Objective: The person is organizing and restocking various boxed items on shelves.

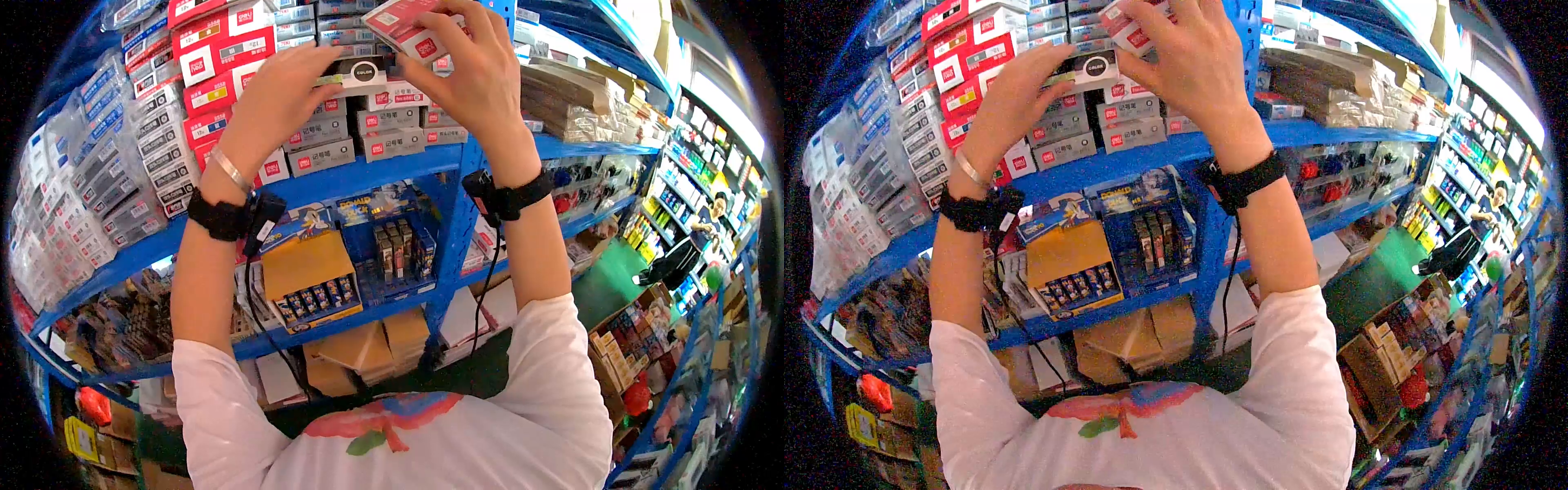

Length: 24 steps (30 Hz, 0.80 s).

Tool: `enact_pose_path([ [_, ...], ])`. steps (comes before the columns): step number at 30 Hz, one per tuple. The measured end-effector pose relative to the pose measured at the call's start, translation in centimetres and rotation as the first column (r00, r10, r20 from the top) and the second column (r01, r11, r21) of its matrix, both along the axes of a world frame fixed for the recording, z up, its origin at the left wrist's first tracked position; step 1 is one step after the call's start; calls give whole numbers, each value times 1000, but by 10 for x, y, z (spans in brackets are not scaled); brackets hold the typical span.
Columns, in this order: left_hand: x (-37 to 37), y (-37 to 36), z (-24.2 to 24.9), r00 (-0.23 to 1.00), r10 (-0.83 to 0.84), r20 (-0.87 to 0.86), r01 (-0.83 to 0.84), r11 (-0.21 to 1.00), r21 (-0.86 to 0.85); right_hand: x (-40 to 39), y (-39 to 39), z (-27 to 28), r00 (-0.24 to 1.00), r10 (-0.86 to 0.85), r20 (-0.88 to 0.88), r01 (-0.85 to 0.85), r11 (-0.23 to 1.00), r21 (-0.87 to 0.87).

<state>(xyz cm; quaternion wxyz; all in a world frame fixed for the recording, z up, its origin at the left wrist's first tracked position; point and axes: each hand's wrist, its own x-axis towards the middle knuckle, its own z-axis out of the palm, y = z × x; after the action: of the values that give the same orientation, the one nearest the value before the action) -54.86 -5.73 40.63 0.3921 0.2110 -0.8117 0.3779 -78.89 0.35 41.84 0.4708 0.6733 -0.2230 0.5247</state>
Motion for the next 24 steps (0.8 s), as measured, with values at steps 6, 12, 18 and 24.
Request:
enact_pose_path([
  [6,-9,-17,-4,990,139,-11,-136,982,133,-15,-19,-4,995,-47,-88,44,998,-34],
  [12,-9,-30,-7,978,209,-7,-208,975,-83,-17,-24,-10,998,10,-60,-10,1000,-10],
  [18,-11,-31,-8,966,255,-35,-257,948,-188,-15,-7,-5,994,109,-14,-107,991,77],
  [24,-11,-19,8,964,264,-37,-265,932,-245,-16,-11,-10,995,103,-7,-102,994,37],
])
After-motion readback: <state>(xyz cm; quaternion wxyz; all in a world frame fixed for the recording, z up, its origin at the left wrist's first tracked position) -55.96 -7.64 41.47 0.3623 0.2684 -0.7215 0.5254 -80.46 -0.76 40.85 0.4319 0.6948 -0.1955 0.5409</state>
